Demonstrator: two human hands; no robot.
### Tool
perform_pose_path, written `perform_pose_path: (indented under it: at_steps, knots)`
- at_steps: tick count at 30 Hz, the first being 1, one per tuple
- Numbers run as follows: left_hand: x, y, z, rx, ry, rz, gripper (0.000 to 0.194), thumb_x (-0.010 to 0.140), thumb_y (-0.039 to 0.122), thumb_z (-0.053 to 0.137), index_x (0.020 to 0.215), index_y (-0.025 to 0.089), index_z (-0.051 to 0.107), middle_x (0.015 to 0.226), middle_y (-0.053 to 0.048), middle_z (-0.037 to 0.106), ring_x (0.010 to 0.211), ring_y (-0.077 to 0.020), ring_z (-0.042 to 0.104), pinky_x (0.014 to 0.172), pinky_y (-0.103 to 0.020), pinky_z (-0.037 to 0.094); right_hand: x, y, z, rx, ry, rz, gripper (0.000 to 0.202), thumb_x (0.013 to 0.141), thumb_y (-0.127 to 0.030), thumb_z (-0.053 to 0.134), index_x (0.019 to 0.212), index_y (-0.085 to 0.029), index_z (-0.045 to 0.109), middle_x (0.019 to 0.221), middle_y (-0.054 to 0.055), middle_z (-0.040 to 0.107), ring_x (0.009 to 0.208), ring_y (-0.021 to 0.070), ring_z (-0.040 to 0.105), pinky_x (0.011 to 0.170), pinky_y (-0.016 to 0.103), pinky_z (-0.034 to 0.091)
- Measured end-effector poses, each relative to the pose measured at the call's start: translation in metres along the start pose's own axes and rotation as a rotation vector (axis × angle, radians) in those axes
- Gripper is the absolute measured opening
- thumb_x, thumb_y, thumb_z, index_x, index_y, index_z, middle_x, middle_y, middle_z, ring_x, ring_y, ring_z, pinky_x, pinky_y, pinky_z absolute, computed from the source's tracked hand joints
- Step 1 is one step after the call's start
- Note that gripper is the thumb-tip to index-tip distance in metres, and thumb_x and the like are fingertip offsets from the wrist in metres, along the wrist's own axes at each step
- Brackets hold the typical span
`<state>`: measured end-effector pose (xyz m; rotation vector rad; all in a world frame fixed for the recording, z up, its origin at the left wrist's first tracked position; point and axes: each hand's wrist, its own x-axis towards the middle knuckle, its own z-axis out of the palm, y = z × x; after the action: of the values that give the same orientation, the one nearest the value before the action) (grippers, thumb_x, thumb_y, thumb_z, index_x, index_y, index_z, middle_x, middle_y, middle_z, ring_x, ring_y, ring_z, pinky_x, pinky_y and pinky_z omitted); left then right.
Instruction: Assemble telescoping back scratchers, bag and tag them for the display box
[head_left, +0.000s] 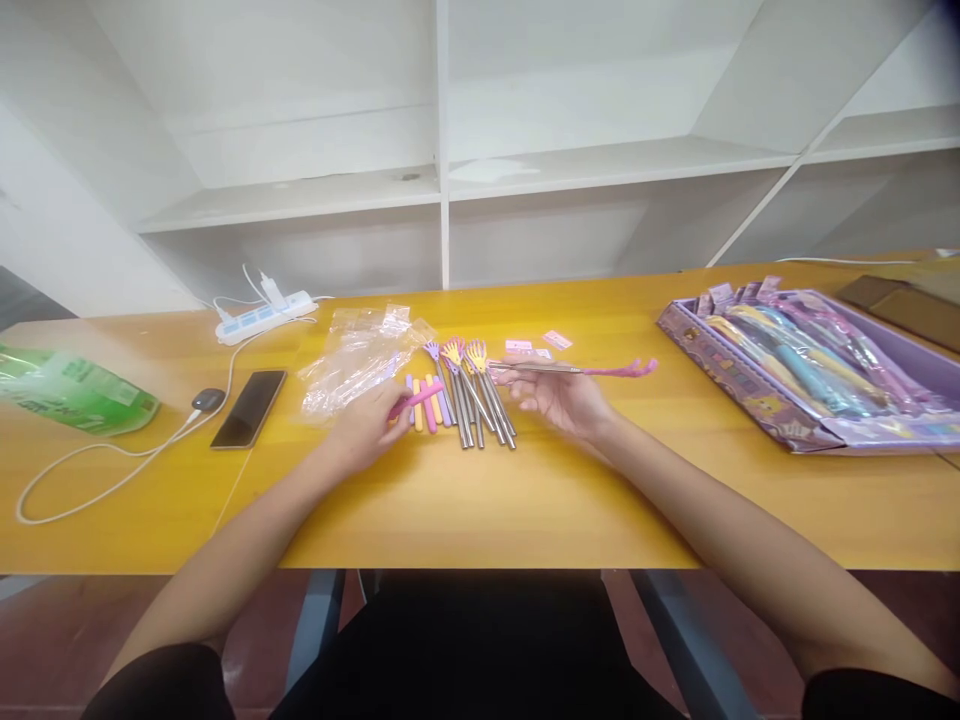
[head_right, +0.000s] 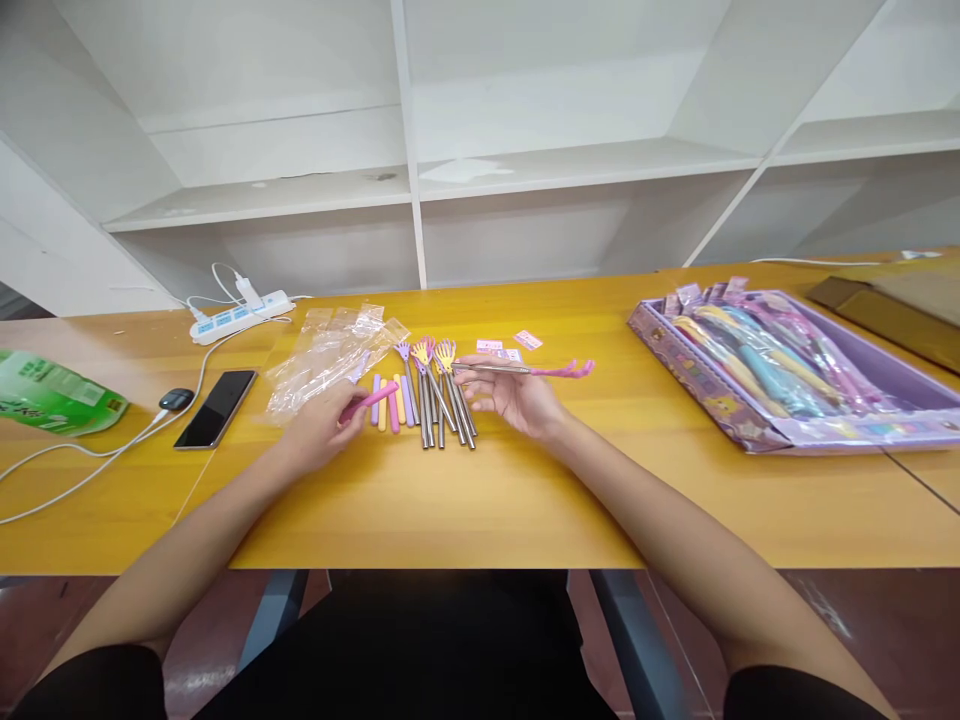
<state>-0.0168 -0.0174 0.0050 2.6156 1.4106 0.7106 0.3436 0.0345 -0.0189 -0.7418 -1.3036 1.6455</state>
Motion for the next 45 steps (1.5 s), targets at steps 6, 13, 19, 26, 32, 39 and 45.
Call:
perform_pose_path:
  at_steps: [6, 13, 19, 26, 32, 39, 45]
  knots:
    - [0.001, -0.002, -0.001, -0.005, 0.088, 0.021, 0.024, 0.114, 0.030, 0.047, 0.124, 0.020, 0.066, 0.107, -0.008, 0.069, 0.085, -0.0192, 0.066, 0.080, -0.033, 0.054, -0.005, -0.011, -0.009, -0.237, -0.047, -0.037, 0.058, 0.105, -0.039, 0.065, 0.161, -0.029, 0.050, 0.140, 0.011, 0.076, 0.053, 0.0081, 0.047, 0.038, 0.024, 0.027]
    - [0.002, -0.008, -0.004, 0.026, 0.193, 0.076, 0.023, 0.115, 0.028, 0.049, 0.127, 0.021, 0.067, 0.112, -0.010, 0.074, 0.102, -0.0242, 0.070, 0.092, -0.039, 0.057, -0.009, 0.002, -0.010, -1.145, 0.038, -0.460, 0.029, 0.113, -0.042, 0.057, 0.117, -0.022, 0.078, 0.106, 0.010, 0.083, 0.090, 0.0236, 0.074, 0.079, 0.035, 0.052]
    - [0.003, -0.003, -0.007, 0.043, 0.249, 0.219, 0.022, 0.116, 0.024, 0.051, 0.130, 0.021, 0.067, 0.109, -0.009, 0.075, 0.100, -0.0239, 0.070, 0.090, -0.039, 0.059, -0.018, 0.004, 0.002, -1.325, 0.038, -0.571, 0.043, 0.118, -0.049, 0.049, 0.125, -0.024, 0.083, 0.111, 0.010, 0.085, 0.089, 0.0218, 0.075, 0.075, 0.034, 0.048]
    - [0.003, 0.001, -0.005, 0.008, 0.231, 0.316, 0.020, 0.115, 0.019, 0.053, 0.130, 0.021, 0.066, 0.107, -0.008, 0.075, 0.097, -0.0215, 0.072, 0.088, -0.036, 0.060, -0.020, 0.004, 0.007, -1.401, 0.005, -0.654, 0.046, 0.121, -0.048, 0.044, 0.126, -0.024, 0.083, 0.108, 0.009, 0.085, 0.086, 0.0191, 0.075, 0.072, 0.033, 0.049]
    - [0.001, 0.000, -0.003, -0.052, 0.157, 0.250, 0.022, 0.117, 0.022, 0.050, 0.131, 0.022, 0.066, 0.111, -0.008, 0.073, 0.095, -0.0195, 0.073, 0.089, -0.034, 0.061, -0.020, 0.007, 0.006, -1.472, -0.016, -0.670, 0.044, 0.121, -0.045, 0.044, 0.129, -0.025, 0.082, 0.107, 0.008, 0.084, 0.085, 0.0185, 0.074, 0.071, 0.032, 0.048]
    - [0.000, -0.001, 0.000, -0.055, 0.127, 0.266, 0.022, 0.117, 0.023, 0.049, 0.133, 0.022, 0.065, 0.112, -0.009, 0.072, 0.101, -0.0207, 0.073, 0.091, -0.035, 0.062, -0.020, 0.008, 0.000, -1.527, -0.040, -0.647, 0.041, 0.120, -0.041, 0.046, 0.131, -0.023, 0.081, 0.099, 0.007, 0.081, 0.080, 0.0174, 0.068, 0.069, 0.032, 0.044]
    - [-0.001, -0.001, 0.003, -0.034, 0.131, 0.306, 0.021, 0.117, 0.022, 0.051, 0.133, 0.021, 0.064, 0.112, -0.010, 0.073, 0.100, -0.0204, 0.074, 0.090, -0.034, 0.062, -0.021, 0.006, 0.002, -1.549, -0.043, -0.641, 0.041, 0.120, -0.039, 0.045, 0.127, -0.025, 0.083, 0.086, 0.006, 0.074, 0.072, 0.0162, 0.059, 0.063, 0.032, 0.035]
